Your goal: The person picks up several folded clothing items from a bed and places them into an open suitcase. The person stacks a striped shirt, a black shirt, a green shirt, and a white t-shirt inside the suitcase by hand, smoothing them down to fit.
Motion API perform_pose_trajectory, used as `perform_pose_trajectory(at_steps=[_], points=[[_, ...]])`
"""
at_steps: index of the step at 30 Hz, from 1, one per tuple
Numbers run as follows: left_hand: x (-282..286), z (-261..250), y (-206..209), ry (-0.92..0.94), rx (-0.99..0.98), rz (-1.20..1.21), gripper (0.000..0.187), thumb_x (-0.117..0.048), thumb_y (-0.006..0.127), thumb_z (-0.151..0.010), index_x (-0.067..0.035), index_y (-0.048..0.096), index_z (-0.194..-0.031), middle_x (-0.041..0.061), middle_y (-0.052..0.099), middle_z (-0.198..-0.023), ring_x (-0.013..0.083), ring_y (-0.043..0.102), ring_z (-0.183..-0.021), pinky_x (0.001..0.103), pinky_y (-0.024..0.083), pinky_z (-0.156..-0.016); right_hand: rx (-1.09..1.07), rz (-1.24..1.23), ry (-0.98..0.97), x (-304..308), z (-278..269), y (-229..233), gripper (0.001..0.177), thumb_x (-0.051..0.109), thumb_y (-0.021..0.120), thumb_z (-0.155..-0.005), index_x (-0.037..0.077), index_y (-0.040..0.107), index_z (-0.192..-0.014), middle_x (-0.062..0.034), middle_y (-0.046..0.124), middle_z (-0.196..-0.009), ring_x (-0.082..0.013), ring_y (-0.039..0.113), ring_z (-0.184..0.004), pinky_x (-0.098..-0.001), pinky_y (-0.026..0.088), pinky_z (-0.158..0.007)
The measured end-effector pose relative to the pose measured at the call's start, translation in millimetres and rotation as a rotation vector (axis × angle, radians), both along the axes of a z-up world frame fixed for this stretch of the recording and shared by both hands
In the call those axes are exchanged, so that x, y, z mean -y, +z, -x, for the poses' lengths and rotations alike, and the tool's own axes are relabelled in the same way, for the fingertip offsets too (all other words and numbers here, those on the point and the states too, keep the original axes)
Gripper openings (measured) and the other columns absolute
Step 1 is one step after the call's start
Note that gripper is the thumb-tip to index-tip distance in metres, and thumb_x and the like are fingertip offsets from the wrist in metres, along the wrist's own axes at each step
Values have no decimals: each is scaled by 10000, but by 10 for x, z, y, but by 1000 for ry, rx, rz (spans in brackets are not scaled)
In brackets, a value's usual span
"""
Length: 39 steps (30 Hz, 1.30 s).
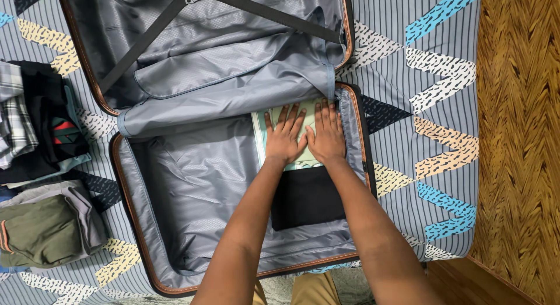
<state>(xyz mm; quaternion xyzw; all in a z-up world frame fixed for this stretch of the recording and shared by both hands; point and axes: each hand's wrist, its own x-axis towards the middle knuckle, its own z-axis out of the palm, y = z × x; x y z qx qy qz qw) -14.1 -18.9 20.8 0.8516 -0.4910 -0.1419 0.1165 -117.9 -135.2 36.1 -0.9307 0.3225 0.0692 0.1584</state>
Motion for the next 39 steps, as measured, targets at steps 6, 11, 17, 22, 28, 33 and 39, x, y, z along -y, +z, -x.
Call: perform_pose_trajectory(at_steps=[6, 11, 17, 22, 28, 33, 39], points=[[-14, 5, -7, -2, 12, -9, 720, -541, 407, -969, -262, 286, -1622, -10, 241, -1695, 219, 156, -1569, 688, 10, -1223, -1, 85, 63, -43, -1, -43, 723, 390, 433, -1053, -67, 249, -1582, -242, 183, -1675, -373, 138, -1569, -500, 100, -1276], [-27, 19, -47, 2, -9, -2, 721, -541, 402, -978, -264, 278, -1631, -7, 256, -1691, 220, 163, -1575, 686, 9, -1234, 20, 110, 96, -36, 20, -61, 712, 371, 444, -1050, -100, 284, -1559, -262, 214, -1672, -384, 140, -1571, -499, 102, -1282], [-12, 8, -14, 7, -15, -14, 731, -532, 410, -957, -276, 275, -1628, -10, 245, -1701, 219, 152, -1585, 676, -9, -1236, 7, 100, 87, -22, 10, -55, 701, 386, 439, -1042, -67, 307, -1561, -224, 235, -1663, -356, 139, -1571, -488, 99, -1280], [78, -17, 34, -5, -31, -79, 738, -526, 429, -940, -272, 242, -1607, -9, 216, -1677, 227, 141, -1556, 692, -33, -1192, -21, 71, 56, -15, 34, -110, 665, 409, 435, -1054, -20, 332, -1551, -199, 242, -1669, -340, 133, -1584, -482, 93, -1294], [112, -186, 141, -56, -201, -393, 802, -353, 519, -928, -252, 192, -1654, -27, 165, -1706, 211, 139, -1570, 651, 31, -1239, -36, 70, 58, -2, -46, -83, 752, 431, 499, -994, -37, 309, -1551, -209, 235, -1652, -343, 134, -1569, -483, 93, -1267], [-638, -141, 304, -50, 115, -147, 752, -176, 547, -856, -118, 308, -1566, 85, 204, -1689, 266, 167, -1534, 669, 141, -1162, 20, -108, 100, -8, 21, 239, 845, 314, 629, -894, -3, 272, -1591, -202, 243, -1652, -374, 172, -1539, -522, 176, -1219], [-1972, -202, 1071, 218, -179, -213, 697, -136, 609, -846, -152, 435, -1521, 119, 288, -1642, 290, 200, -1544, 631, 158, -1220, 203, -242, 305, -689, 225, 594, 756, 253, 687, -897, 15, 348, -1529, -307, 317, -1612, -486, 255, -1493, -506, 228, -1247]])
